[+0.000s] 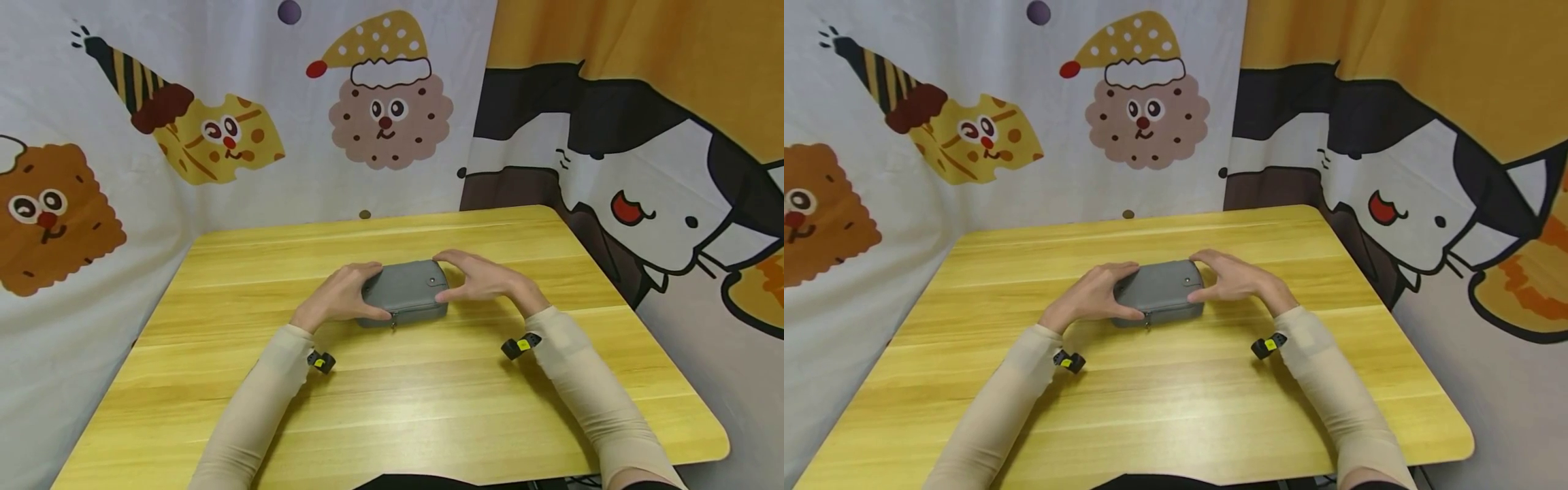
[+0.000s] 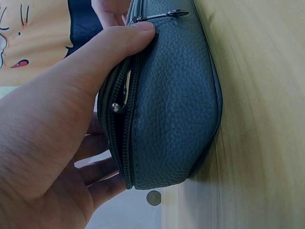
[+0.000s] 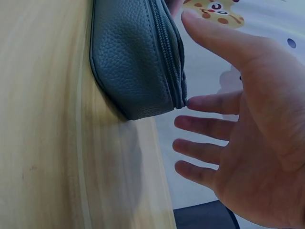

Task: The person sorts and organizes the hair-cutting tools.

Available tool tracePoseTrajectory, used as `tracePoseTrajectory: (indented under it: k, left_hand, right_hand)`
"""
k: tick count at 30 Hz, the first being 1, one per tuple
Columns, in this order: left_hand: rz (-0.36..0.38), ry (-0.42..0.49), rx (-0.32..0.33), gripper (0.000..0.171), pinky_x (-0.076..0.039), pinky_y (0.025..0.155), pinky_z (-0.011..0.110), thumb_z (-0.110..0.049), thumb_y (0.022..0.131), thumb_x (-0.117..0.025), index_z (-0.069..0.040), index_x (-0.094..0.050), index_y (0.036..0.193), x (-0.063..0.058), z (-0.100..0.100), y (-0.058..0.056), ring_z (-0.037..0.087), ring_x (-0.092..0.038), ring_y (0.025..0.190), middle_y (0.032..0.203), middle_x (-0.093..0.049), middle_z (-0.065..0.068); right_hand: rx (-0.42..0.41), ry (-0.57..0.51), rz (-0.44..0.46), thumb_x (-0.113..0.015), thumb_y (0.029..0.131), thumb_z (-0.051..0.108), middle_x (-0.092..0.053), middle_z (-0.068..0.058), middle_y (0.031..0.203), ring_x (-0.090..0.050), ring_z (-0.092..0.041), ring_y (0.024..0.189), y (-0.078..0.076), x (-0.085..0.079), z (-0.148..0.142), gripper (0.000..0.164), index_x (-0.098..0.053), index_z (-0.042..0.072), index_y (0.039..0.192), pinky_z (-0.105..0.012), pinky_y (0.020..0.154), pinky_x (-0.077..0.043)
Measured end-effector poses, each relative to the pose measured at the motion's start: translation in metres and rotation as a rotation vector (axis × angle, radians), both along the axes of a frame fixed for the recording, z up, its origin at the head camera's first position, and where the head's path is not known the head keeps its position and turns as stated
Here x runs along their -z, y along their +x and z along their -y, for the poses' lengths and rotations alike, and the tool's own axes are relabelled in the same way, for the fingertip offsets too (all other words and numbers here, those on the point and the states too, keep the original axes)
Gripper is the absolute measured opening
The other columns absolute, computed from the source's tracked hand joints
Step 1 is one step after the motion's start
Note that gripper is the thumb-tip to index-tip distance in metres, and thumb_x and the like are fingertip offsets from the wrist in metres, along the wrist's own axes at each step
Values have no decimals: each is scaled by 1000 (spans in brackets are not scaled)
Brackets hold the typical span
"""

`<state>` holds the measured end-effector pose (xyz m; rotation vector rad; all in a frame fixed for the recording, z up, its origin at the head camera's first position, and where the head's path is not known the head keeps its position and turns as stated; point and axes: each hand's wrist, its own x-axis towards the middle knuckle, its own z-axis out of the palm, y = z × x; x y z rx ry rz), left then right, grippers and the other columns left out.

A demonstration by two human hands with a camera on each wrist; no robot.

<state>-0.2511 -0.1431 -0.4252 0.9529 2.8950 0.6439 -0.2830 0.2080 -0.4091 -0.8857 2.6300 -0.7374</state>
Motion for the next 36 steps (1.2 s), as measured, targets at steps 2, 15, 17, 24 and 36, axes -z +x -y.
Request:
tracePoseTrajectory:
  k: [2, 15, 17, 24, 36]
  left_hand:
    - [2, -1, 0, 114, -52, 129, 56, -61, 83, -98, 0, -52, 167, 0, 0, 0, 41, -57, 158, 174, -54, 20]
    - [-4, 3, -5, 114, -54, 126, 54, -61, 82, -98, 0, -52, 167, 1, -1, 0, 39, -60, 155, 172, -56, 19]
    - [-5, 1, -6, 114, -54, 126, 54, -61, 82, -98, 0, -53, 167, 1, -1, -1, 39, -60, 154, 172, -56, 19]
    - [-2, -6, -8, 114, -54, 126, 53, -61, 82, -98, 0, -52, 167, 0, -2, 0, 39, -60, 155, 172, -56, 19]
    - [15, -25, 1, 116, -53, 128, 54, -64, 83, -97, -2, -50, 169, -3, -4, 4, 41, -55, 159, 175, -51, 21]
  right_hand:
    - [-6, -9, 12, -85, 95, 64, -39, -17, 183, -36, -44, 171, 0, 1, -1, 107, -40, 10, 175, -70, 138, -32]
    - [-46, -50, 42, -94, 88, 61, -39, -18, 183, -44, -43, 167, -2, 16, 7, 127, -26, 6, 180, -66, 135, -40]
    - [-47, -51, 38, -94, 89, 61, -39, -18, 182, -45, -42, 166, -3, 17, 8, 127, -25, 6, 180, -65, 134, -41]
    - [-46, -48, 21, -96, 87, 58, -39, -18, 182, -44, -39, 167, -4, 18, 10, 127, -27, 5, 179, -62, 137, -39]
    - [-55, -48, 15, -96, 88, 57, -43, -18, 180, -48, -39, 164, -4, 18, 9, 125, -28, 3, 179, -61, 134, -43]
